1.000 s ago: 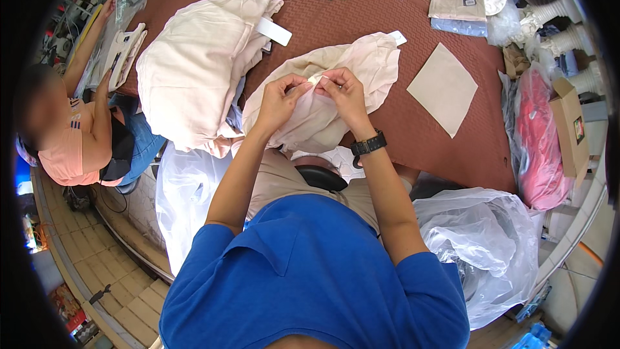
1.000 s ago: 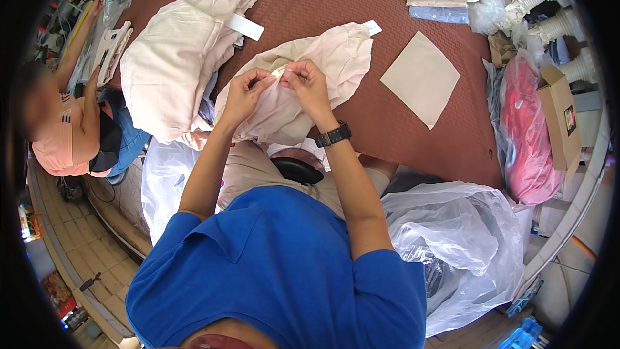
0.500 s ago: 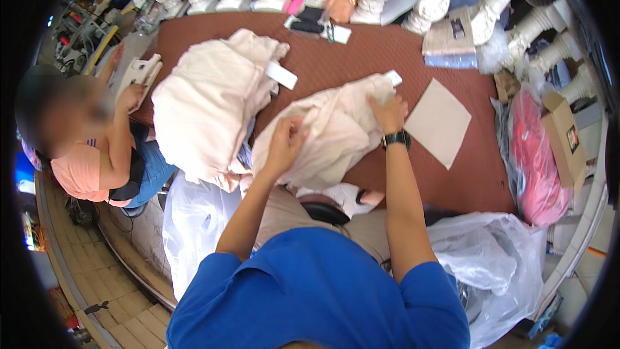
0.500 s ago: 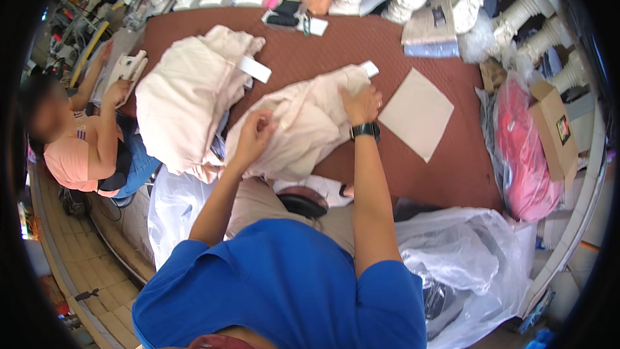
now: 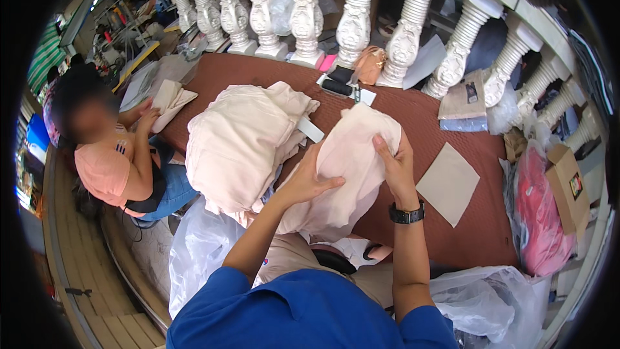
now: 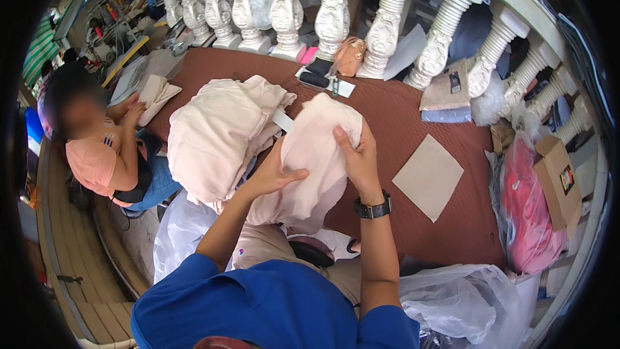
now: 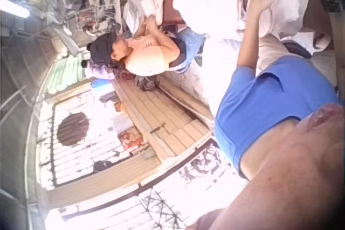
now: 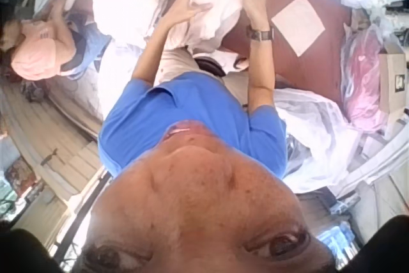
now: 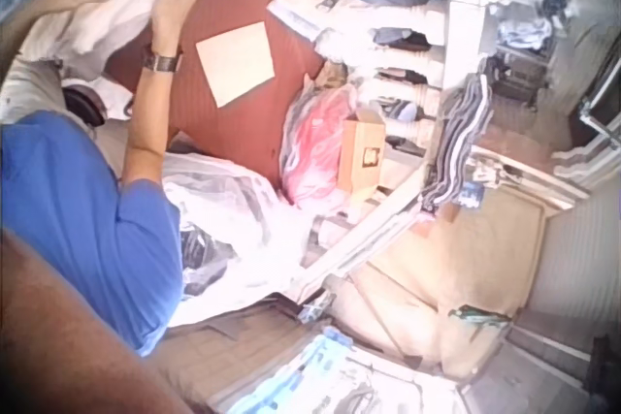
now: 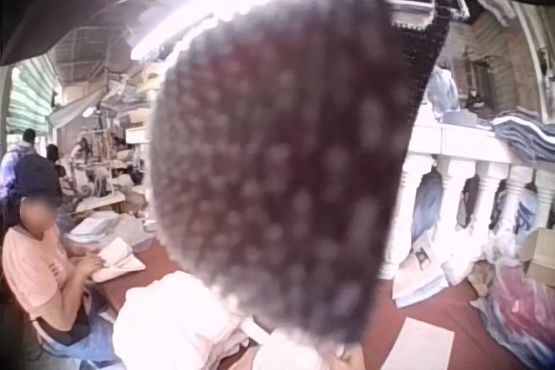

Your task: The person places a folded light-colored shirt into a clear plastic bag, seals the bag, and then folds another light-colored shirt using a flat template.

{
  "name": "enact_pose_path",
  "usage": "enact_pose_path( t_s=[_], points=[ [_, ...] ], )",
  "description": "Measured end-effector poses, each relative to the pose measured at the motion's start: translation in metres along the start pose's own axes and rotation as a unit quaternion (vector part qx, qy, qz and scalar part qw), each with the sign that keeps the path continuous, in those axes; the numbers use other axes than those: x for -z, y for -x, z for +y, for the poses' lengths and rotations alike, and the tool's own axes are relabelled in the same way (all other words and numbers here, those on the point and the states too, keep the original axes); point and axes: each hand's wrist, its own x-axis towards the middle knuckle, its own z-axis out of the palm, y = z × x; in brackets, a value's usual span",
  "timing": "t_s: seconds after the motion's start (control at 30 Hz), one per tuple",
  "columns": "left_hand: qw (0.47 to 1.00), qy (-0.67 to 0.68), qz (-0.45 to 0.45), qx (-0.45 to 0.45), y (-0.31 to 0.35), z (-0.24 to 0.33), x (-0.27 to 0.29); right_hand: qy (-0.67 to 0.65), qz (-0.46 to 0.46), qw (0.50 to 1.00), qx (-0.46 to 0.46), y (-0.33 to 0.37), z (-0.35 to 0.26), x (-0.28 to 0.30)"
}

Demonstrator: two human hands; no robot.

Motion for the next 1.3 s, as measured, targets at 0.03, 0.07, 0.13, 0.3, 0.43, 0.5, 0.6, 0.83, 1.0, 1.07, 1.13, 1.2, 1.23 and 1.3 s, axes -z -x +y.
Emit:
enact_pose_path(
  t_s=[0.03, 0.07, 0.13, 0.3, 0.43, 0.5, 0.6, 0.83, 1.0, 1.07, 1.13, 1.2, 1.23, 1.3],
  points=[
    [0.999, 0.018, -0.028, 0.014, -0.003, 0.011, 0.003, -0.013, -0.003, 1.000, -0.001, 0.000, -0.008, -0.002],
    [0.998, 0.032, -0.048, 0.030, -0.003, 0.025, 0.005, -0.037, -0.007, 0.999, 0.022, 0.001, -0.013, -0.005],
    [0.973, 0.103, -0.169, 0.123, -0.001, 0.040, 0.016, -0.045, -0.032, 0.998, 0.024, 0.003, -0.030, -0.010],
    [0.948, 0.231, -0.199, 0.095, 0.022, 0.048, 0.018, -0.064, -0.083, 0.994, 0.010, -0.002, -0.049, -0.019],
    [0.902, 0.312, -0.172, 0.243, 0.017, 0.064, 0.001, -0.049, -0.088, 0.995, 0.012, -0.011, -0.032, -0.017],
    [0.890, 0.341, -0.127, 0.276, 0.020, 0.056, -0.004, 0.002, -0.086, 0.996, -0.017, -0.011, -0.017, -0.011],
    [0.868, 0.404, -0.044, 0.286, 0.025, 0.043, -0.001, 0.120, -0.096, 0.987, -0.049, -0.003, 0.007, 0.001],
    [0.838, 0.476, 0.048, 0.262, 0.000, 0.038, 0.000, 0.130, -0.096, 0.978, -0.130, 0.023, 0.046, 0.025],
    [0.830, 0.525, 0.081, 0.170, -0.033, 0.043, 0.010, 0.118, -0.116, 0.973, -0.159, 0.029, 0.047, 0.020],
    [0.812, 0.555, 0.067, 0.165, -0.056, 0.040, 0.013, 0.149, -0.086, 0.978, -0.122, 0.027, 0.065, 0.031],
    [0.830, 0.520, 0.080, 0.186, -0.071, 0.030, 0.011, 0.191, -0.059, 0.972, -0.125, 0.031, 0.075, 0.036],
    [0.945, 0.199, 0.076, 0.247, -0.066, -0.017, 0.008, 0.247, -0.032, 0.954, -0.165, 0.037, 0.077, 0.041],
    [0.963, 0.029, 0.067, 0.261, -0.067, -0.053, 0.005, 0.265, -0.029, 0.948, -0.175, 0.040, 0.083, 0.049],
    [0.968, -0.177, 0.010, 0.180, -0.038, -0.136, 0.001, 0.290, -0.029, 0.938, -0.185, 0.046, 0.102, 0.058]
  ],
)
